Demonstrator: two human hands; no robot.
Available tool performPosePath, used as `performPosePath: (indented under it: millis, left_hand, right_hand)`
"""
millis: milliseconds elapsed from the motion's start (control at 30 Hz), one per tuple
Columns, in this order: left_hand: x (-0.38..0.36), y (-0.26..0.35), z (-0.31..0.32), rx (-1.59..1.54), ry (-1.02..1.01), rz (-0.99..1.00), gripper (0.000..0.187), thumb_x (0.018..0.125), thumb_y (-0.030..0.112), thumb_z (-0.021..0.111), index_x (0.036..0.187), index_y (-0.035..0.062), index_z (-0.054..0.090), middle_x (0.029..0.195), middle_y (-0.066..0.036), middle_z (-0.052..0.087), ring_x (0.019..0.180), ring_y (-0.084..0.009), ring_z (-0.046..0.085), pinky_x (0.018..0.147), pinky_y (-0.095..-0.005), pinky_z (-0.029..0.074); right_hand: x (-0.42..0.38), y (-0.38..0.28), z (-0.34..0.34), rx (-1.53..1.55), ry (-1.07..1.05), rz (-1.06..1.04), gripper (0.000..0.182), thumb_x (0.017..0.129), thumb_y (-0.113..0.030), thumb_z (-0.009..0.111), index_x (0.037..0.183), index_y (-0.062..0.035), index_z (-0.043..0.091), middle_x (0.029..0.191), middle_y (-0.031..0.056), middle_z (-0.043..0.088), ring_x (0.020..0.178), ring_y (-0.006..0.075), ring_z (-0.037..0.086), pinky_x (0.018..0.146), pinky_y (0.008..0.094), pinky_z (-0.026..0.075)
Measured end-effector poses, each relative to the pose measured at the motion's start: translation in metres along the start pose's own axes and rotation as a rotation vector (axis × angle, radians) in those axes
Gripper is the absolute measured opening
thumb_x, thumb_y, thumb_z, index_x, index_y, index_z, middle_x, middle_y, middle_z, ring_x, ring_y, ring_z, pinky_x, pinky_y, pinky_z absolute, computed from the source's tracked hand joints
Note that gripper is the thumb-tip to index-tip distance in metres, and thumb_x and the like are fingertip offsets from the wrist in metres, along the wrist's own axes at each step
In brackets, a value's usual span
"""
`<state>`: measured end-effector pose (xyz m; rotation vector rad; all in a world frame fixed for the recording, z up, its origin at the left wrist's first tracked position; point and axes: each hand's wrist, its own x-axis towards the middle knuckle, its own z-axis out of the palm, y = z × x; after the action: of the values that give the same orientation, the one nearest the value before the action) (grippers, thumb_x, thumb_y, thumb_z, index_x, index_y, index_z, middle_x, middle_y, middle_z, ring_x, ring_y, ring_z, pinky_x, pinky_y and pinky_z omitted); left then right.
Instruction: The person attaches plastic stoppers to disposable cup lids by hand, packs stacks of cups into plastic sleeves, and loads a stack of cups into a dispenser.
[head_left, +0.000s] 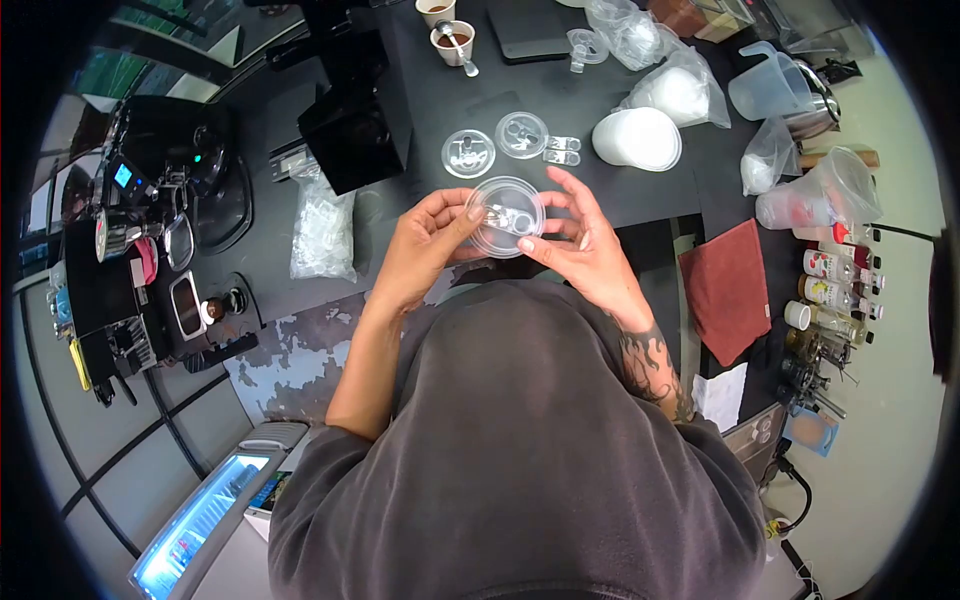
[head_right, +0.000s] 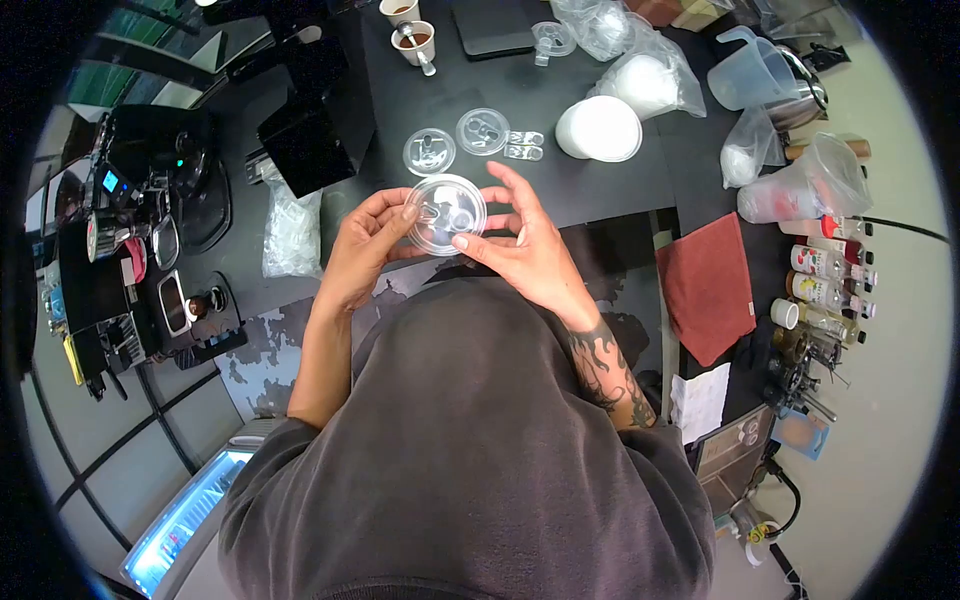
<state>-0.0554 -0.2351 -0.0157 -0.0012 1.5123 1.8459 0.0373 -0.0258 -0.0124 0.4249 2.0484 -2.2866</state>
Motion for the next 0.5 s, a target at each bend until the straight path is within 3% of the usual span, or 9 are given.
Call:
performPosePath:
  millis: [133, 233, 267, 367, 400, 500]
  left_hand:
    - [0.006, -0.005, 0.015, 0.049, -0.053, 0.058, 0.034, 0.102, 0.019, 0.07, 0.13, 0.0005, 0.064, 0.112, -0.005, 0.073, 0.099, -0.0107, 0.069, 0.088, -0.027, 0.058]
    - [0.012, -0.003, 0.03, 0.097, -0.158, 0.08, 0.036, 0.103, 0.018, 0.069, 0.133, -0.0008, 0.063, 0.113, -0.006, 0.072, 0.1, -0.0104, 0.068, 0.089, -0.026, 0.057]
    - [0.016, -0.003, 0.034, 0.114, -0.223, 0.121, 0.039, 0.103, 0.017, 0.069, 0.137, -0.0002, 0.062, 0.112, -0.005, 0.071, 0.102, -0.0102, 0.068, 0.092, -0.0265, 0.056]
    - [0.027, -0.001, 0.051, 0.264, -0.317, 0.241, 0.041, 0.102, 0.017, 0.069, 0.14, 0.0015, 0.061, 0.115, -0.005, 0.071, 0.106, -0.0109, 0.066, 0.094, -0.0291, 0.055]
    - [0.032, -0.002, 0.057, 0.302, -0.316, 0.289, 0.044, 0.101, 0.018, 0.07, 0.142, 0.0023, 0.06, 0.118, -0.006, 0.07, 0.109, -0.0127, 0.066, 0.095, -0.0309, 0.054]
    - [0.052, -0.001, 0.08, 0.468, -0.286, 0.46, 0.055, 0.098, 0.021, 0.074, 0.147, 0.0043, 0.056, 0.128, -0.009, 0.067, 0.119, -0.0188, 0.063, 0.102, -0.0362, 0.051]
  right_hand:
    - [-0.006, 0.001, -0.012, -0.149, -0.004, -0.035, 0.082, 0.09, -0.016, 0.083, 0.156, -0.0035, 0.037, 0.134, 0.0149, 0.057, 0.112, 0.0217, 0.066, 0.09, 0.0353, 0.061]
    - [-0.013, -0.005, -0.023, -0.011, 0.008, -0.036, 0.076, 0.093, -0.016, 0.08, 0.155, -0.0024, 0.039, 0.132, 0.0129, 0.06, 0.113, 0.0211, 0.066, 0.092, 0.0357, 0.06]
    - [-0.014, 0.001, -0.029, 0.119, 0.001, -0.067, 0.059, 0.099, -0.018, 0.074, 0.148, -0.0009, 0.047, 0.128, 0.0102, 0.066, 0.112, 0.0181, 0.067, 0.095, 0.0357, 0.059]
    - [-0.022, -0.006, -0.056, 0.361, -0.07, 0.137, 0.043, 0.103, -0.019, 0.068, 0.139, -0.0002, 0.056, 0.124, 0.0081, 0.068, 0.112, 0.0154, 0.067, 0.097, 0.0359, 0.058]
    - [-0.026, -0.008, -0.062, 0.326, -0.052, 0.078, 0.032, 0.106, -0.018, 0.064, 0.131, 0.0007, 0.061, 0.122, 0.0081, 0.07, 0.112, 0.015, 0.067, 0.097, 0.0356, 0.059]
    - [-0.031, -0.013, -0.079, 0.163, 0.134, -0.048, 0.029, 0.106, -0.015, 0.064, 0.13, 0.0009, 0.063, 0.121, 0.0082, 0.071, 0.111, 0.0162, 0.069, 0.096, 0.0348, 0.059]
